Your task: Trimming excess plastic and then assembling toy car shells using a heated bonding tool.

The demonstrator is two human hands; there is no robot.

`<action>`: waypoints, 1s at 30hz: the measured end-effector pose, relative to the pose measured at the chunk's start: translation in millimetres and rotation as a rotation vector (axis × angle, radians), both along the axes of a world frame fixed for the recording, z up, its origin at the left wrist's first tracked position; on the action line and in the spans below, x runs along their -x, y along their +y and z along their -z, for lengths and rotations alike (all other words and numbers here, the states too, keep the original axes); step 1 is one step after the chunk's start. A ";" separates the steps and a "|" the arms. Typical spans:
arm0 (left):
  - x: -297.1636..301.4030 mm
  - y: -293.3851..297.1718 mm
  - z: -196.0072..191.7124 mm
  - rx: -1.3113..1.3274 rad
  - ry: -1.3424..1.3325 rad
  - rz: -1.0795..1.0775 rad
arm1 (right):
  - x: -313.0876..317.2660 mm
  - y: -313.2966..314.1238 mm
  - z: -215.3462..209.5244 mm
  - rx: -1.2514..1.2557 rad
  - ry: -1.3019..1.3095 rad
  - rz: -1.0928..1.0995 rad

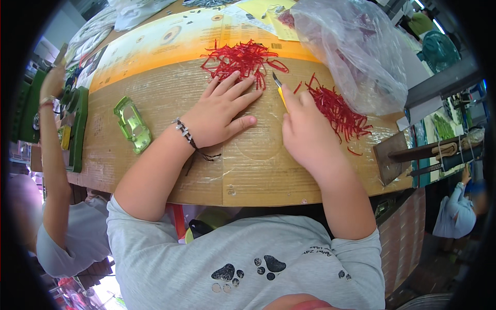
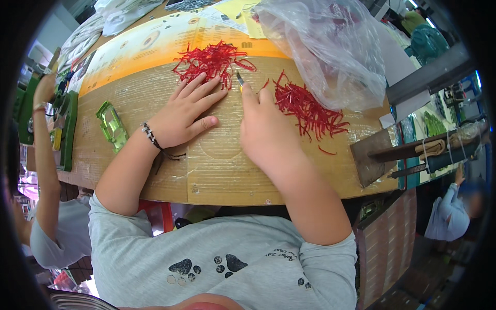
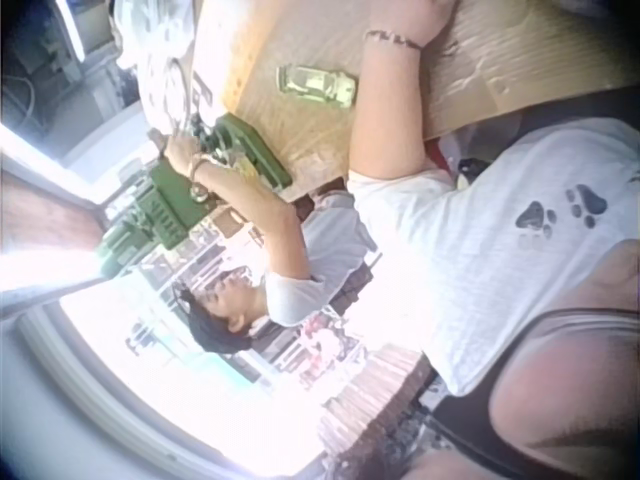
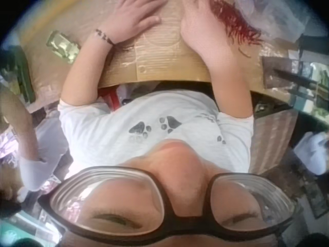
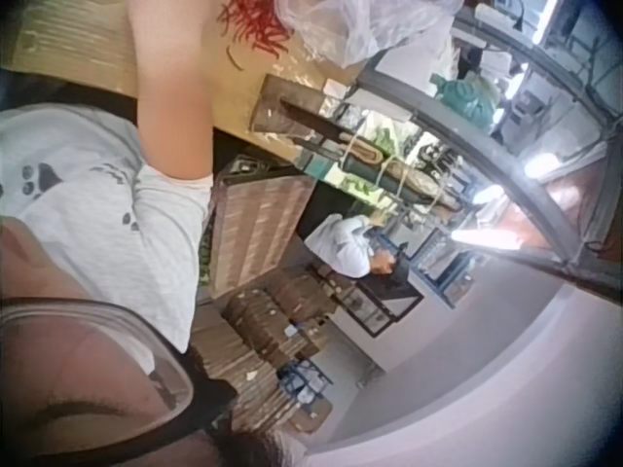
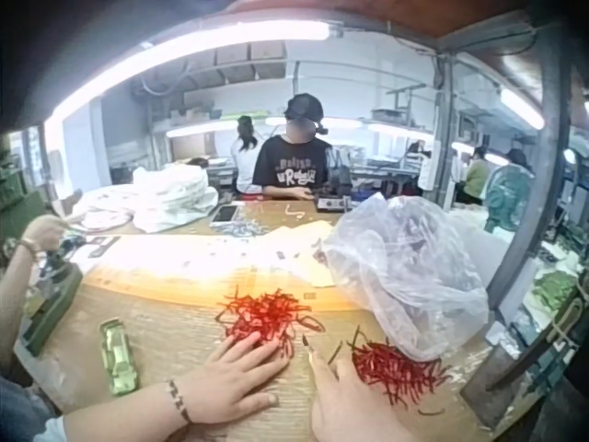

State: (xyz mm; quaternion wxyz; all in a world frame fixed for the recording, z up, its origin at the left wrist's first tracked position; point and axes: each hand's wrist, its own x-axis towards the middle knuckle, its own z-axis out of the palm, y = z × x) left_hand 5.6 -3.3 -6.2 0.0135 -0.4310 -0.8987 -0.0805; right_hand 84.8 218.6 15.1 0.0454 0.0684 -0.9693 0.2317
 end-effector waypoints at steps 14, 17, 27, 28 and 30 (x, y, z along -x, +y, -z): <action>-1.1 1.1 -4.8 0.032 -0.040 -0.005 | -9.6 -0.1 -13.3 -0.414 -0.235 0.293; -1.1 2.1 -5.1 0.036 -0.039 -0.007 | -10.6 1.1 -15.8 -0.284 -0.146 0.305; -0.9 1.2 -3.9 0.029 -0.032 0.004 | 1.1 1.6 -14.0 -0.258 -0.136 0.288; -0.6 0.6 -4.1 0.028 -0.032 0.001 | 2.0 0.7 -13.5 -0.278 -0.175 0.298; -0.3 0.0 -3.8 0.034 -0.029 0.001 | 0.6 -0.1 -15.5 -0.288 -0.189 0.326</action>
